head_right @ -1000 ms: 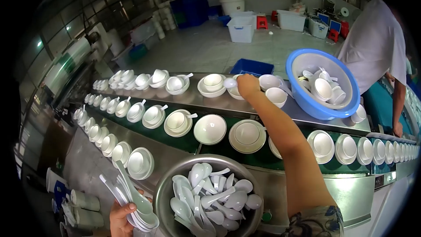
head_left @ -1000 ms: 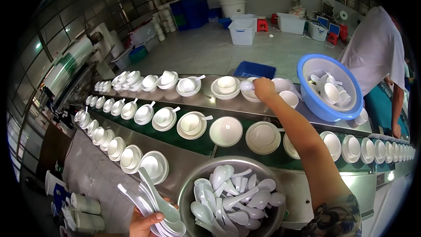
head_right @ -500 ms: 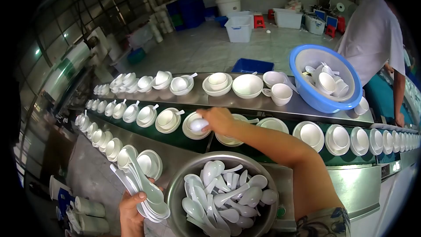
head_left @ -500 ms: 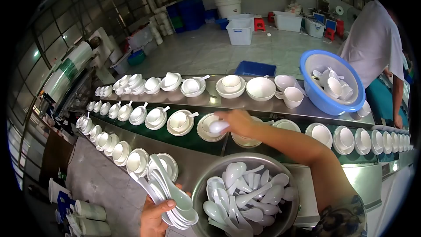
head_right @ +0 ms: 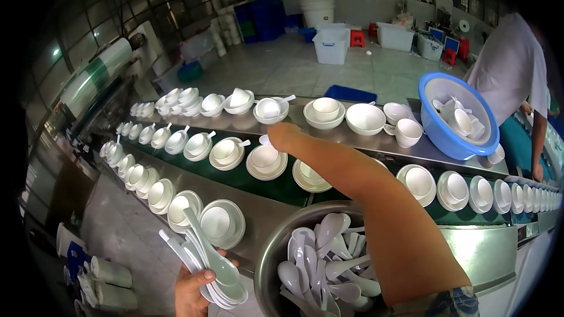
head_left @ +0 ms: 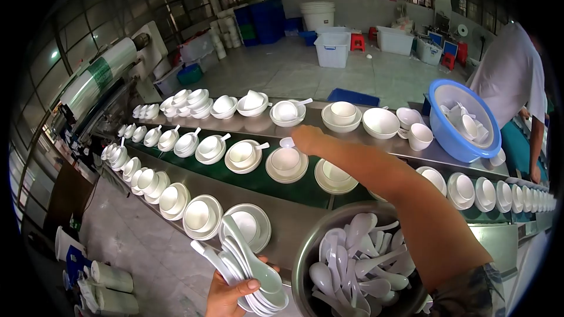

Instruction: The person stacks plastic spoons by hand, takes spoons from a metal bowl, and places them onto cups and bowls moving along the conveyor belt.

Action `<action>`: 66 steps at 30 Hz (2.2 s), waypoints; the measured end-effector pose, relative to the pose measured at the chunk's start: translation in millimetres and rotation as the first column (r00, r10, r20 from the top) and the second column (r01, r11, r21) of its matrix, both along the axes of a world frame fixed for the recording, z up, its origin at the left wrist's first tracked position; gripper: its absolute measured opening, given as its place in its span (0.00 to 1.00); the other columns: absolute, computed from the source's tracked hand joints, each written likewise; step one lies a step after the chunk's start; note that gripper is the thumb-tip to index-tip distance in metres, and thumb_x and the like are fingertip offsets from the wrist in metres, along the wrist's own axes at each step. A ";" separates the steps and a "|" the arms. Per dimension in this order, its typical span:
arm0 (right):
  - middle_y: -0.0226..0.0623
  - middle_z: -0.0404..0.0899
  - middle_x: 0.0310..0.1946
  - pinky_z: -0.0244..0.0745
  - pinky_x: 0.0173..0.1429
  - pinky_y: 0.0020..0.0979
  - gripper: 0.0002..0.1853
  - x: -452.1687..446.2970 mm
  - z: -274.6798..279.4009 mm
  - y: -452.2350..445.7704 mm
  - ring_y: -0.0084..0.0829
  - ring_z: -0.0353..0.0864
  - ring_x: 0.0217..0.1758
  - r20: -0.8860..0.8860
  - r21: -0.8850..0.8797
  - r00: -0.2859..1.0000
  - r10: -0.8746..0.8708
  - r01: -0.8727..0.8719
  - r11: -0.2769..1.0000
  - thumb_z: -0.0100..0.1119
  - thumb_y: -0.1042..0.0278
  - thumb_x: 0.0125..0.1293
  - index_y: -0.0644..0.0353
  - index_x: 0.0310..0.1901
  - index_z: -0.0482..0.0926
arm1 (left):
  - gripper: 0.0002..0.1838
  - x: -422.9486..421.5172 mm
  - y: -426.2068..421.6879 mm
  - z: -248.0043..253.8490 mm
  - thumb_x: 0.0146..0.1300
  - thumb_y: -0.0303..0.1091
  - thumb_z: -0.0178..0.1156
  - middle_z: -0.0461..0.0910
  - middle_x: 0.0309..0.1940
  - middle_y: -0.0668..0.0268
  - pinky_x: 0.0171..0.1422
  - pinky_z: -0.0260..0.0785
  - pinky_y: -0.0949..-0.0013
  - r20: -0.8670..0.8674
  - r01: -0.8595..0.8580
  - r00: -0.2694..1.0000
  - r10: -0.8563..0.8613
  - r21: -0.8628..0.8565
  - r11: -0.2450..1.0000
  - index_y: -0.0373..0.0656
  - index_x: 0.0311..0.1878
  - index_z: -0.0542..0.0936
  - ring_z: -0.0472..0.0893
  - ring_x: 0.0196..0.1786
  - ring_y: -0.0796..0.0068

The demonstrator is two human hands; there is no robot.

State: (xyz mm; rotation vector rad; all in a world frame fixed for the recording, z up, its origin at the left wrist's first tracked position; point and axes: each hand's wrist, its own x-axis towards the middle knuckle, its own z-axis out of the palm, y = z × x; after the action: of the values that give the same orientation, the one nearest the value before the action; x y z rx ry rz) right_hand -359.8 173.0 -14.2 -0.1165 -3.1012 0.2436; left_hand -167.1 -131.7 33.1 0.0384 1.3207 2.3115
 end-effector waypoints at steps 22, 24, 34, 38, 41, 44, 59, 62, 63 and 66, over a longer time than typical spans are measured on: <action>0.42 0.76 0.37 0.72 0.40 0.28 0.20 68.7 106.6 -98.4 0.28 0.78 0.35 -0.198 -0.728 0.832 0.518 -0.479 0.490 0.56 0.60 0.60 0.64 0.49 0.71 | 0.30 -94.3 3.6 16.9 0.40 0.22 0.66 0.76 0.40 0.58 0.47 0.72 0.64 -0.116 0.134 0.983 -0.140 -0.059 0.989 0.35 0.51 0.68 0.78 0.42 0.66; 0.37 0.78 0.29 0.72 0.37 0.23 0.17 82.9 114.6 -85.2 0.23 0.78 0.31 -0.012 -0.801 0.839 0.544 -0.333 0.498 0.58 0.62 0.58 0.67 0.43 0.74 | 0.25 -106.0 26.5 22.7 0.42 0.20 0.63 0.77 0.38 0.61 0.43 0.71 0.69 -0.142 0.179 0.971 -0.193 -0.109 0.978 0.35 0.48 0.71 0.78 0.39 0.71; 0.38 0.77 0.28 0.76 0.37 0.23 0.09 101.3 58.6 44.0 0.26 0.79 0.31 -0.199 -0.979 0.923 -0.330 -0.201 0.028 0.62 0.78 0.51 0.65 0.35 0.75 | 0.21 -143.4 76.6 16.4 0.44 0.19 0.62 0.77 0.34 0.62 0.45 0.72 0.67 -0.050 0.234 0.969 -0.244 -0.154 0.960 0.37 0.45 0.72 0.78 0.38 0.69; 0.42 0.76 0.32 0.79 0.43 0.27 0.07 111.3 11.5 83.9 0.32 0.79 0.35 -0.107 -0.980 0.741 -0.662 -0.193 -0.058 0.58 0.84 0.52 0.67 0.33 0.71 | 0.22 -170.7 76.0 7.9 0.45 0.18 0.61 0.77 0.34 0.62 0.45 0.73 0.66 0.002 0.296 0.955 -0.297 -0.089 0.951 0.39 0.46 0.72 0.79 0.37 0.67; 0.41 0.75 0.31 0.80 0.41 0.28 0.07 104.6 -16.2 86.8 0.33 0.79 0.34 -0.015 -0.976 0.699 -0.715 -0.166 -0.142 0.58 0.84 0.52 0.68 0.33 0.71 | 0.19 -175.0 83.2 8.1 0.45 0.18 0.61 0.76 0.35 0.61 0.44 0.73 0.65 -0.007 0.338 0.940 -0.341 -0.092 0.937 0.39 0.44 0.71 0.78 0.38 0.68; 0.42 0.75 0.32 0.80 0.41 0.28 0.07 102.4 -24.6 81.0 0.34 0.79 0.35 0.041 -0.987 0.719 -0.693 -0.077 -0.138 0.58 0.83 0.52 0.69 0.32 0.72 | 0.19 -178.3 88.8 1.6 0.46 0.19 0.61 0.76 0.36 0.61 0.44 0.73 0.65 0.017 0.405 0.914 -0.405 -0.094 0.909 0.38 0.44 0.71 0.78 0.38 0.68; 0.41 0.77 0.36 0.73 0.32 0.25 0.21 174.2 100.3 6.4 0.25 0.76 0.32 -0.082 -0.810 0.978 -0.193 0.047 0.585 0.64 0.63 0.53 0.70 0.44 0.73 | 0.21 -153.7 148.2 13.5 0.45 0.24 0.65 0.76 0.37 0.60 0.44 0.72 0.66 -0.034 0.654 0.750 -0.661 -0.113 0.748 0.36 0.44 0.71 0.78 0.37 0.69; 0.41 0.77 0.32 0.73 0.29 0.24 0.19 186.1 102.0 4.9 0.24 0.76 0.29 -0.010 -0.774 0.989 -0.151 0.088 0.627 0.65 0.69 0.50 0.70 0.41 0.73 | 0.20 -133.9 179.8 26.6 0.45 0.24 0.65 0.77 0.36 0.61 0.42 0.73 0.65 -0.135 0.662 0.733 -0.667 -0.084 0.744 0.36 0.44 0.72 0.79 0.37 0.69; 0.40 0.77 0.30 0.73 0.28 0.23 0.18 190.9 100.0 8.9 0.23 0.76 0.27 0.014 -0.795 0.984 -0.176 0.117 0.595 0.66 0.72 0.49 0.70 0.40 0.73 | 0.21 -126.0 188.0 31.0 0.45 0.24 0.65 0.76 0.37 0.60 0.42 0.73 0.65 -0.173 0.653 0.728 -0.663 -0.118 0.748 0.35 0.45 0.71 0.79 0.37 0.69; 0.37 0.77 0.27 0.72 0.26 0.22 0.14 208.5 100.2 21.1 0.23 0.76 0.27 -0.067 -0.859 0.940 -0.334 0.116 0.499 0.65 0.77 0.47 0.69 0.37 0.74 | 0.23 -105.3 207.2 42.7 0.46 0.23 0.63 0.76 0.38 0.59 0.43 0.73 0.64 -0.205 0.650 0.712 -0.672 -0.170 0.740 0.34 0.47 0.69 0.79 0.39 0.67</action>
State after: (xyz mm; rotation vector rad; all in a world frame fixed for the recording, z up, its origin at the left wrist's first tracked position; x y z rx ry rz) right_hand -151.3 194.1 86.0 -0.4707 -2.3734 1.6128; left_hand -272.4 75.5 75.8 0.6952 1.2461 1.6545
